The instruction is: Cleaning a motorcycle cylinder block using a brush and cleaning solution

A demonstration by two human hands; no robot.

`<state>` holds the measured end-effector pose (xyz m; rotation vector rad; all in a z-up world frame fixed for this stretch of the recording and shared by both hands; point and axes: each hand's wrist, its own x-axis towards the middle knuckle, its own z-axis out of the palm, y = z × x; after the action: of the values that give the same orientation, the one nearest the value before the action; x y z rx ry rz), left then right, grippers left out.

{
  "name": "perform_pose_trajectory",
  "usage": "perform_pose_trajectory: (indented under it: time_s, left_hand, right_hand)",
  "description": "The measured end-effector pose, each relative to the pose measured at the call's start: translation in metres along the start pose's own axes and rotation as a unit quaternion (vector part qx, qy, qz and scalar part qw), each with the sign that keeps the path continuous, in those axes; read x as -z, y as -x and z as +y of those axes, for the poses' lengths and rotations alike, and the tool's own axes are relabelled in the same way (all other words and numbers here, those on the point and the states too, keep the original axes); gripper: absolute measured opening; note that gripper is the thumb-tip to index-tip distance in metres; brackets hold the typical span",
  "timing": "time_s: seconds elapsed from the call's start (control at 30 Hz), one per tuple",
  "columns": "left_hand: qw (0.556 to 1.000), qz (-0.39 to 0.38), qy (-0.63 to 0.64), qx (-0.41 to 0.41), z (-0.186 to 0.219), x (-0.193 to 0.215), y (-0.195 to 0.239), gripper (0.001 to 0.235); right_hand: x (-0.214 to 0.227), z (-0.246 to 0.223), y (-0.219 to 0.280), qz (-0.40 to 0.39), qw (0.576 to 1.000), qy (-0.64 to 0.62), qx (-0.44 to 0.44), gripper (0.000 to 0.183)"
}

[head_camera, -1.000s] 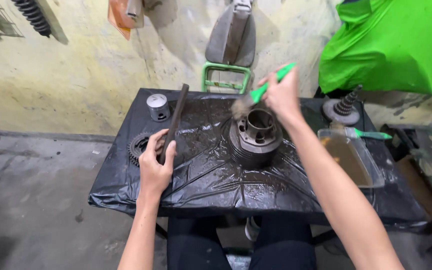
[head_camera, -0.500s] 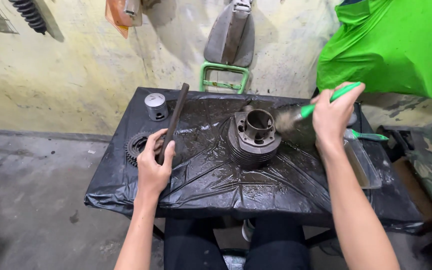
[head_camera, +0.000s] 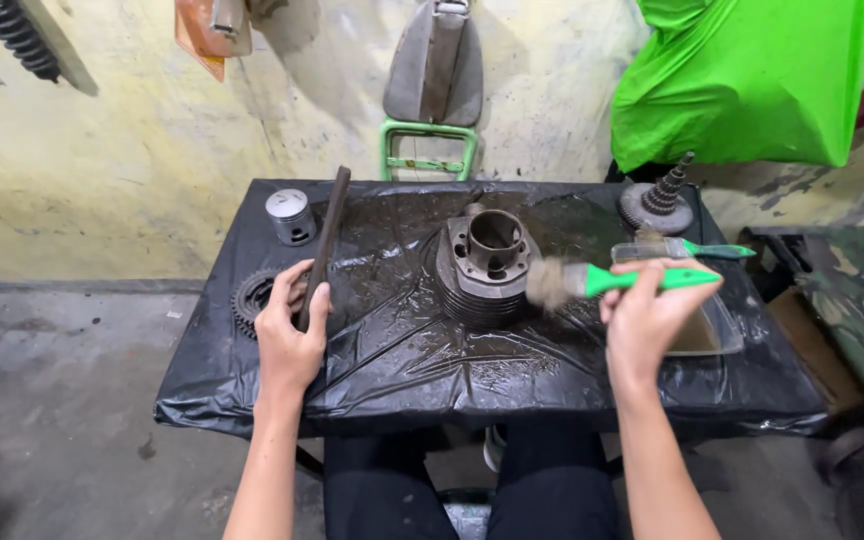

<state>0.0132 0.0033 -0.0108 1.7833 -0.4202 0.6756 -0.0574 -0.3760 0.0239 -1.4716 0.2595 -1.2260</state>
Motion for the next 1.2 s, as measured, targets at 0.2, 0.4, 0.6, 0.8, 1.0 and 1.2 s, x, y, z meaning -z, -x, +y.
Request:
perform_pose_trajectory:
  time_s: [0.2,0.4,0.6,0.8,1.0,1.2]
  left_hand:
    - [1.0,-0.001,-0.001,-0.001,-0.006,-0.003,0.0,0.031]
    - [1.0,-0.001,-0.017,0.004,-0.008,-0.003,0.003,0.031]
    - [1.0,-0.012,-0.024,0.0,-0.005,-0.001,0.002,0.032]
    - [0.999,-0.015,-0.036,0.009,-0.012,0.0,0.007,0.033]
    - [0.999,-0.019,-0.029,0.002,-0.011,-0.002,0.002,0.031]
    - [1.0,-0.02,-0.017,0.002,-0.016,-0.004,-0.001,0.031]
  right_hand:
    - [-0.002,-0.001,-0.027,-0.072,0.988,-0.028,0.135,0.01]
    - [0.011,-0.049,0.056,-0.08,0.967,0.06,0.234,0.006]
    - [-0.023,-0.09,0.1,-0.161,0.97,-0.098,0.155,0.006]
    - [0.001,-0.054,0.078,-0.096,0.985,-0.091,0.111,0.013]
    - [0.014,-0.029,0.037,-0.012,0.981,-0.047,0.186,0.007]
    - [-0.046,-0.076,0.101,-0.098,0.978,-0.129,0.132,0.008]
